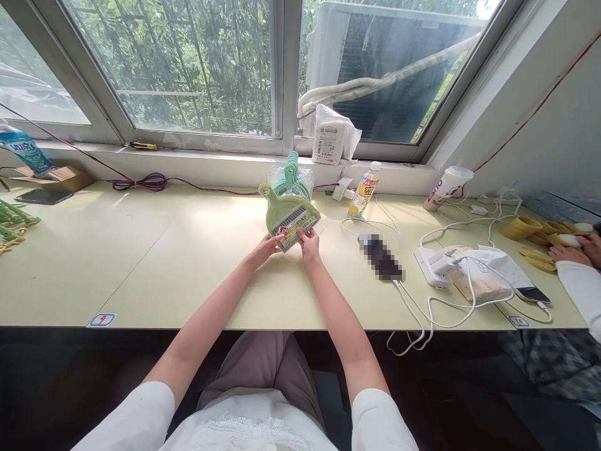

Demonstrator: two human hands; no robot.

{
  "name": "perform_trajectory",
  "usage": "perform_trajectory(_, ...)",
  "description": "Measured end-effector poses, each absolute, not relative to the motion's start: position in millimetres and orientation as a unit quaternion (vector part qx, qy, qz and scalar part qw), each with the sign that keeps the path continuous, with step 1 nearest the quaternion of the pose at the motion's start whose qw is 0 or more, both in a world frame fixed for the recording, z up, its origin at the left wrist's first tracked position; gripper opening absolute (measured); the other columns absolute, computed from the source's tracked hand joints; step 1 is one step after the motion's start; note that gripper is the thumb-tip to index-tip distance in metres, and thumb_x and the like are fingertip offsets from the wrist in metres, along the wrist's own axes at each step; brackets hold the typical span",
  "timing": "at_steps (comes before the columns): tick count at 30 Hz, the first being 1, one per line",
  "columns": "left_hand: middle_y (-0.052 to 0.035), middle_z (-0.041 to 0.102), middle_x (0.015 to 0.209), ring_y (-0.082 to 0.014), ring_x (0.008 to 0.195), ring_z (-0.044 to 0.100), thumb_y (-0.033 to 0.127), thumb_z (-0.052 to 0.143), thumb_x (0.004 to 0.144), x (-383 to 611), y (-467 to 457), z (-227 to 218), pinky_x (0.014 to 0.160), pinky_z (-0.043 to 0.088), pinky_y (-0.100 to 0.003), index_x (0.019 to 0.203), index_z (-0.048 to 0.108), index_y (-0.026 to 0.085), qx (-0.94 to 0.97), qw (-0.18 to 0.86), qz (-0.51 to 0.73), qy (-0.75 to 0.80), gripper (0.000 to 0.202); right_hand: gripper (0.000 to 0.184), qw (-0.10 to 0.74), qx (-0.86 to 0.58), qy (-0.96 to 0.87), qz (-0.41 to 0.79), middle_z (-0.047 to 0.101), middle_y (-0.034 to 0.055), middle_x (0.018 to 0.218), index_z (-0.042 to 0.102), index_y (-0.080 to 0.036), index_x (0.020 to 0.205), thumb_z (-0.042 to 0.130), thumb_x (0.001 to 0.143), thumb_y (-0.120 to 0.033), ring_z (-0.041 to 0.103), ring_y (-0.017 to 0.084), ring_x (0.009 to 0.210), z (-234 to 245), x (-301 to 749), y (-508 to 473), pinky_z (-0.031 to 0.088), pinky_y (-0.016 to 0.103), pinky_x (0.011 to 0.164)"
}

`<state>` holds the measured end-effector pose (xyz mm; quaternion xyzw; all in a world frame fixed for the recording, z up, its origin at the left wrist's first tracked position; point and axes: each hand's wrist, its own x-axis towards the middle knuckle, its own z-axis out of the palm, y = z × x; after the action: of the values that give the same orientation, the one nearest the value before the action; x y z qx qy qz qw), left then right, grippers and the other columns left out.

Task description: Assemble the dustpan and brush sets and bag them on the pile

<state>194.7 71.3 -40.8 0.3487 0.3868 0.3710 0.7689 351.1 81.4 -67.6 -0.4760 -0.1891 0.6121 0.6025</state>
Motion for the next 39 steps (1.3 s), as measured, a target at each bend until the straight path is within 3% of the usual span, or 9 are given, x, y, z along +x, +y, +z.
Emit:
perform_trajectory(5, -0.0091, 0.051, 0.134, -0.0263, 0.120, 0.050, 0.038, 0.063, 0.079, 190, 72, -34, 0.091, 0.046, -0.040, 0.132, 0.045, 0.025, 0.344, 0.746, 0.424, 0.380, 0.058, 0.038, 0.597, -0.468, -0.184, 0.625, 0.068, 0.0054, 0.102, 0.063, -0.016, 0.093, 0.080, 0.061, -0.027, 0.065, 0.018, 0.094, -66, 349, 79, 0.054, 0.032, 0.089)
perform_trajectory(13, -0.0115, 0.053, 0.131, -0.0274, 0.116, 0.053, 0.037, 0.066, 0.077, 189, 72, -48, 0.085, 0.049, -0.038, 0.127, 0.050, 0.022, 0.361, 0.760, 0.371, 0.394, 0.054, 0.036, 0.589, -0.480, -0.191, 0.622, 0.068, 0.0053, 0.102, 0.062, -0.017, 0.095, 0.077, 0.063, -0.025, 0.065, 0.018, 0.095, -66, 349, 80, 0.054, 0.031, 0.088)
perform_trajectory(21, -0.0128, 0.061, 0.119, -0.0241, 0.089, 0.066, 0.032, 0.068, 0.072, 189, 75, -55, 0.073, 0.055, -0.039, 0.121, 0.050, 0.017, 0.349, 0.739, 0.344, 0.461, 0.054, 0.022, 0.529, -0.514, -0.168, 0.654, 0.069, 0.0025, 0.089, 0.061, -0.017, 0.088, 0.069, 0.067, -0.015, 0.066, 0.013, 0.080, -73, 352, 81, 0.056, 0.026, 0.079)
perform_trajectory(25, -0.0128, 0.064, 0.112, -0.0235, 0.078, 0.067, 0.025, 0.064, 0.071, 181, 79, -51, 0.072, 0.055, -0.041, 0.121, 0.049, 0.015, 0.319, 0.751, 0.366, 0.448, 0.053, 0.008, 0.500, -0.491, -0.160, 0.695, 0.070, 0.0027, 0.086, 0.061, -0.017, 0.087, 0.060, 0.079, -0.019, 0.066, 0.012, 0.076, -64, 357, 85, 0.057, 0.025, 0.077)
perform_trajectory(29, -0.0141, 0.066, 0.107, -0.0243, 0.078, 0.067, 0.022, 0.059, 0.071, 171, 83, -47, 0.075, 0.055, -0.043, 0.120, 0.052, 0.010, 0.282, 0.781, 0.396, 0.393, 0.051, 0.013, 0.485, -0.487, -0.192, 0.700, 0.071, 0.0050, 0.084, 0.062, -0.015, 0.088, 0.054, 0.086, -0.025, 0.067, 0.013, 0.077, -48, 357, 87, 0.057, 0.028, 0.080)
perform_trajectory(32, -0.0153, 0.067, 0.103, -0.0242, 0.077, 0.067, 0.023, 0.057, 0.072, 164, 86, -45, 0.072, 0.056, -0.038, 0.115, 0.055, 0.006, 0.244, 0.792, 0.398, 0.393, 0.046, 0.024, 0.492, -0.520, -0.259, 0.648, 0.071, 0.0076, 0.081, 0.064, -0.013, 0.089, 0.052, 0.088, -0.034, 0.068, 0.016, 0.076, -39, 356, 86, 0.057, 0.032, 0.080)
perform_trajectory(35, -0.0140, 0.066, 0.103, -0.0241, 0.076, 0.067, 0.021, 0.054, 0.072, 157, 89, -46, 0.065, 0.056, -0.034, 0.114, 0.054, 0.007, 0.213, 0.785, 0.420, 0.402, 0.045, 0.034, 0.523, -0.590, -0.334, 0.517, 0.069, 0.0090, 0.080, 0.065, -0.013, 0.090, 0.044, 0.089, -0.039, 0.068, 0.018, 0.075, -36, 359, 83, 0.057, 0.035, 0.077)
perform_trajectory(39, -0.0123, 0.066, 0.101, -0.0229, 0.076, 0.067, 0.016, 0.049, 0.069, 149, 92, -47, 0.060, 0.055, -0.032, 0.114, 0.051, 0.010, 0.165, 0.765, 0.461, 0.419, 0.045, 0.033, 0.516, -0.645, -0.482, 0.294, 0.061, 0.0091, 0.116, 0.061, -0.020, 0.110, 0.039, 0.086, -0.022, 0.057, 0.021, 0.111, -40, 369, 82, 0.052, 0.038, 0.086)
